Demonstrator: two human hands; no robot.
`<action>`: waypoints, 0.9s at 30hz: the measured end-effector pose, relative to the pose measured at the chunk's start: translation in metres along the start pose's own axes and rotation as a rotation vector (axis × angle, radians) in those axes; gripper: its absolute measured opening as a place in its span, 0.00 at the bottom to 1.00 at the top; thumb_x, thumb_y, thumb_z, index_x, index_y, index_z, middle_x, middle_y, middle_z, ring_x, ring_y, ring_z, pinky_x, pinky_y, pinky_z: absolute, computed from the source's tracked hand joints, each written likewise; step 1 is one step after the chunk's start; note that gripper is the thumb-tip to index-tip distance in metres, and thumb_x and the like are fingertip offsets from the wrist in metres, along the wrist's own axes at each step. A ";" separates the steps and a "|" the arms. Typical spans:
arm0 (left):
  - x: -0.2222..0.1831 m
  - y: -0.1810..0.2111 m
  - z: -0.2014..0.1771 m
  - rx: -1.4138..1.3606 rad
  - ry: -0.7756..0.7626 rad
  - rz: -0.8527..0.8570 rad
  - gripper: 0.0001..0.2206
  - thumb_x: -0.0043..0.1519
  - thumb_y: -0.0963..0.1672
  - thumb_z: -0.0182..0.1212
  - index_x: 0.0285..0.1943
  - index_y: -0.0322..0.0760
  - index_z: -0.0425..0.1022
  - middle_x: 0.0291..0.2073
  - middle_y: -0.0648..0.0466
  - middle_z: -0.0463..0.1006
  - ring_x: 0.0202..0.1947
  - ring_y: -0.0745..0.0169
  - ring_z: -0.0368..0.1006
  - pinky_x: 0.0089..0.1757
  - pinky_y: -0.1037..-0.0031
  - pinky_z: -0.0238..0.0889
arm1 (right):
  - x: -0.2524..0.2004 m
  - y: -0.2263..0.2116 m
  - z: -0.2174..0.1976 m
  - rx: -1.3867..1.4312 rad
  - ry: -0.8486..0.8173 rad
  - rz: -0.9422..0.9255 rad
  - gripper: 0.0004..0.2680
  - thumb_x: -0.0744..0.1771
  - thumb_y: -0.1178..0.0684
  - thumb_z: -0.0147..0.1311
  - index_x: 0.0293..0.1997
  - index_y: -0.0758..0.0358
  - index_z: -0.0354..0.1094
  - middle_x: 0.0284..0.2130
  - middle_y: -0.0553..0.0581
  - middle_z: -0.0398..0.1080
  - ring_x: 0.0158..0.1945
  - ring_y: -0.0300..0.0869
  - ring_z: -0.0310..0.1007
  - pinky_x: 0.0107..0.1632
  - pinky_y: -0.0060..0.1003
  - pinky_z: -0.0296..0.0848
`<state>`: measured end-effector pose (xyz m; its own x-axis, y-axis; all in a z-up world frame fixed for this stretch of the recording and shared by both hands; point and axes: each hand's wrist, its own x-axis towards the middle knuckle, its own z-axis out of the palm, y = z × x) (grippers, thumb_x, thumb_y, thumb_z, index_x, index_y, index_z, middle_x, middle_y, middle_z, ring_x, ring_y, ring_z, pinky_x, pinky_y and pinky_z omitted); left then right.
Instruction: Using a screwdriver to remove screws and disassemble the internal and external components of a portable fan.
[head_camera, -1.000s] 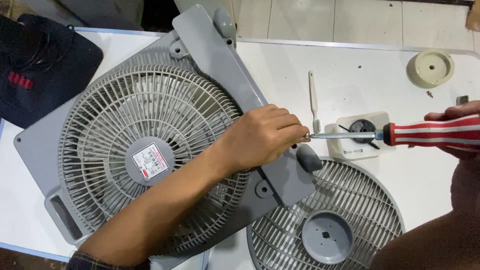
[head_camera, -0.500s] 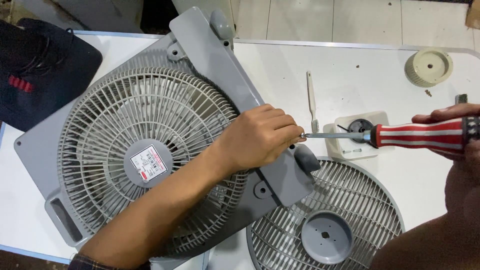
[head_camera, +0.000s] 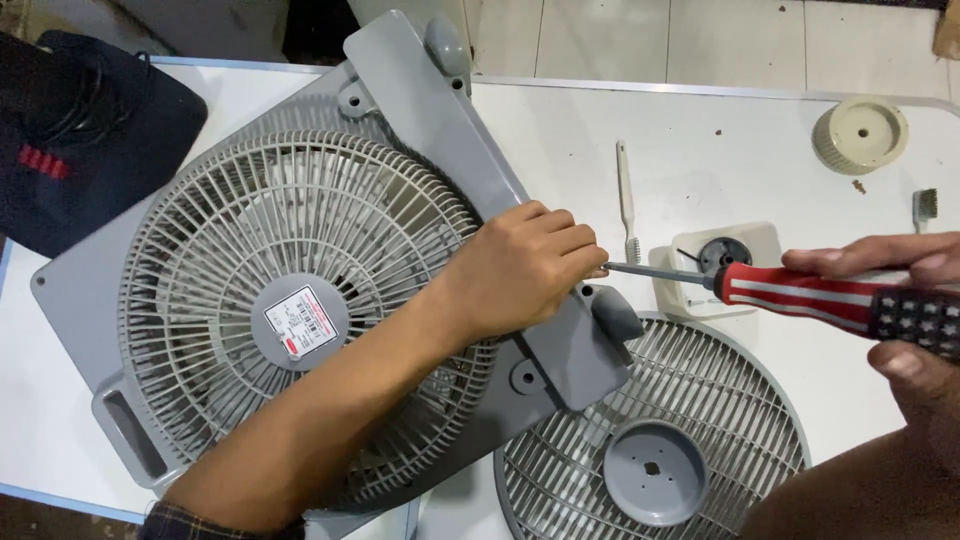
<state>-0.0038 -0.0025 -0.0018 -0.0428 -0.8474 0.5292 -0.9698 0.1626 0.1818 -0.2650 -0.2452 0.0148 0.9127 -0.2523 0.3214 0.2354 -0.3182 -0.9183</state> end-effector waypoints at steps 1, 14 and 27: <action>0.000 0.000 0.001 0.001 0.000 0.001 0.05 0.65 0.37 0.60 0.37 0.36 0.78 0.29 0.54 0.80 0.28 0.59 0.73 0.33 0.69 0.65 | 0.000 0.002 -0.001 0.000 0.001 -0.001 0.18 0.70 0.51 0.43 0.69 0.51 0.47 0.60 0.69 0.60 0.72 0.69 0.70 0.81 0.70 0.75; -0.001 -0.003 0.001 -0.051 0.080 -0.056 0.04 0.66 0.41 0.65 0.41 0.35 0.82 0.32 0.52 0.82 0.31 0.57 0.76 0.34 0.68 0.67 | 0.006 0.002 0.009 0.063 0.141 0.081 0.20 0.67 0.54 0.43 0.68 0.55 0.48 0.60 0.72 0.62 0.70 0.67 0.71 0.78 0.63 0.76; -0.002 -0.003 -0.002 -0.031 0.250 -0.212 0.03 0.62 0.40 0.69 0.41 0.33 0.81 0.33 0.50 0.83 0.33 0.55 0.77 0.35 0.64 0.71 | 0.050 -0.021 0.063 0.085 0.761 0.430 0.09 0.76 0.42 0.46 0.61 0.46 0.60 0.50 0.45 0.75 0.56 0.37 0.85 0.50 0.20 0.83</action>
<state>-0.0007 -0.0002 -0.0020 0.2234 -0.7145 0.6630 -0.9429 0.0139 0.3327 -0.2032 -0.1936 0.0353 0.4649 -0.8852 -0.0176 -0.0257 0.0064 -0.9997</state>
